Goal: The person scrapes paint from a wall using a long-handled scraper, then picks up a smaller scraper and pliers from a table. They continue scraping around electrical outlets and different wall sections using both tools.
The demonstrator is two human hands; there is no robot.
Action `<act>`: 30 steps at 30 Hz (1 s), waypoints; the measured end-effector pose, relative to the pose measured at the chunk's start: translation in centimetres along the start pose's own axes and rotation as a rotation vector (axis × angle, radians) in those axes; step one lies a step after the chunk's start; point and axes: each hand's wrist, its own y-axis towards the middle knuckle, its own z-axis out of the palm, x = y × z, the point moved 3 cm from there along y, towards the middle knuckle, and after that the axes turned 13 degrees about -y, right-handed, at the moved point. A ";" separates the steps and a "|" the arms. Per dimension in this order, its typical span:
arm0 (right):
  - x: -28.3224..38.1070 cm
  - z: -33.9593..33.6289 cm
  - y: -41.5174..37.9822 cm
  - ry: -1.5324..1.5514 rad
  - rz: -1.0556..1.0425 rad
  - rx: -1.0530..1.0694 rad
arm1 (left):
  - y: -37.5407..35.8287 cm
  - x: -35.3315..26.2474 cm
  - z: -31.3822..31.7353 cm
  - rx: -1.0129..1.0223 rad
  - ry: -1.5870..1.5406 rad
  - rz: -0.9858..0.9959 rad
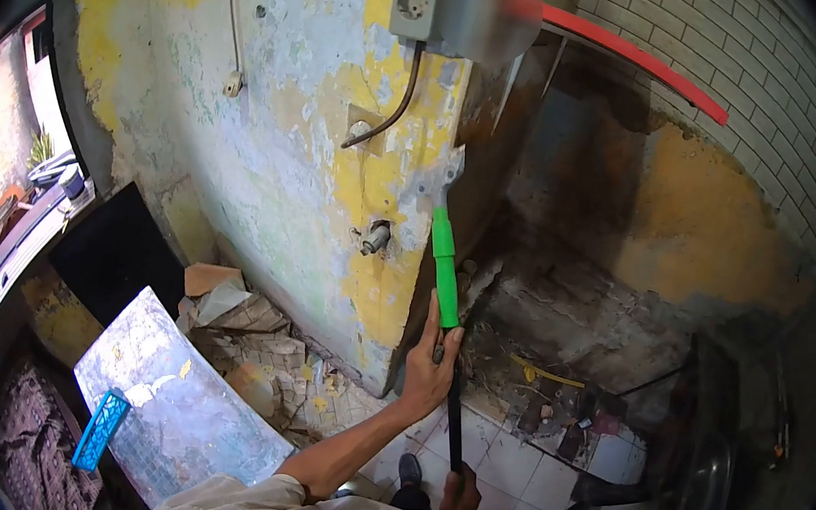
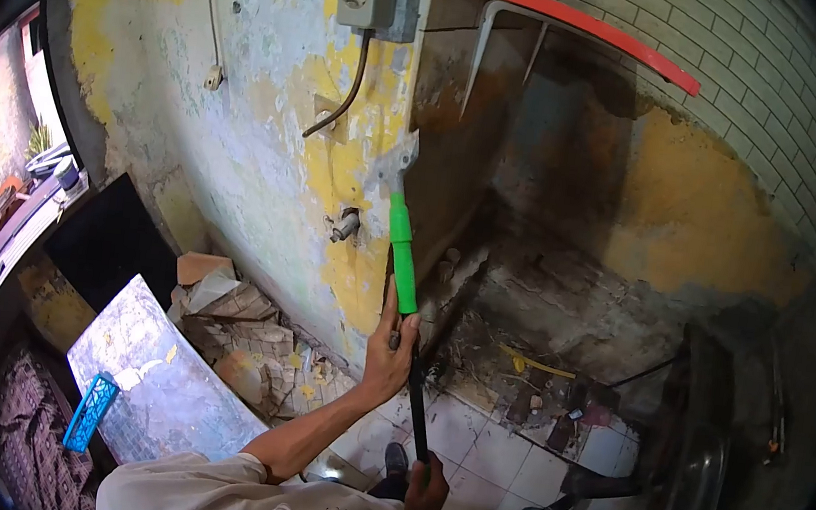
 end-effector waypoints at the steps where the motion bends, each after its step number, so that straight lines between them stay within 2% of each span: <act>1: -0.8 2.0 1.2 0.020 -0.117 -0.064 | 1.0 -0.3 -0.2 0.011 -0.038 -0.005; 2: 0.1 2.4 1.9 0.035 -0.110 -0.069 | 2.1 -0.8 -0.2 0.023 -0.027 -0.002; 4: 3.1 3.0 3.4 0.166 0.013 0.062 | 3.6 -1.6 -0.6 0.025 0.039 0.065; 6: 1.6 4.3 2.6 0.202 0.004 0.069 | 2.8 -0.7 -1.5 0.046 0.089 0.041; 8: 0.0 5.9 1.4 0.157 0.016 0.039 | 2.0 -0.3 -1.8 0.050 0.087 0.115; 9: 0.1 6.2 1.5 0.097 -0.077 -0.039 | 2.2 -0.1 -1.8 0.055 0.069 0.145; 10: -0.2 6.8 2.2 0.107 -0.086 -0.049 | 2.9 0.3 -1.9 0.060 0.070 0.160; 12: 1.4 6.1 4.1 0.070 -0.210 -0.133 | 4.8 -1.1 -1.7 0.039 0.063 0.075; 13: 3.4 4.7 5.2 0.081 -0.119 -0.037 | 5.9 -2.4 -1.5 0.027 0.033 0.045; 14: 4.1 3.8 4.9 0.077 -0.110 -0.029 | 5.9 -2.3 -1.4 0.025 0.035 0.032; 16: 4.9 3.0 5.3 0.079 -0.105 -0.020 | 6.6 -2.5 -1.2 0.009 0.025 0.133; 18: 3.5 3.5 3.4 0.096 -0.117 -0.044 | 4.6 -2.4 -1.3 0.033 0.043 0.116; 20: 2.9 2.9 2.0 0.074 -0.012 -0.023 | 4.2 -2.4 -0.8 0.039 0.054 0.106; 22: 2.7 3.0 2.8 0.084 0.016 -0.017 | 4.6 -2.8 -0.2 0.017 0.012 0.233; 23: 4.2 2.2 3.9 0.055 -0.003 -0.013 | 5.3 -4.3 -0.2 0.015 -0.047 0.089; 25: 7.1 0.1 4.6 -0.020 -0.039 0.008 | 6.3 -4.4 -0.2 0.012 -0.070 0.070; 26: 6.4 -0.2 3.9 -0.023 -0.033 0.010 | 6.6 -4.5 -0.2 0.021 -0.081 0.080; 27: 5.7 -0.3 3.1 -0.005 -0.074 -0.044 | 5.7 -5.2 -0.2 0.027 -0.145 -0.155; 28: 5.2 -0.2 2.4 0.015 -0.113 -0.094 | 5.0 -4.6 -0.3 0.027 -0.139 -0.155; 29: 6.2 -1.4 1.6 0.060 -0.039 -0.048 | 4.3 -4.6 0.1 0.022 -0.075 0.006; 30: 6.1 -1.7 2.0 0.054 -0.051 -0.049 | 4.2 -4.7 0.5 0.011 -0.017 0.176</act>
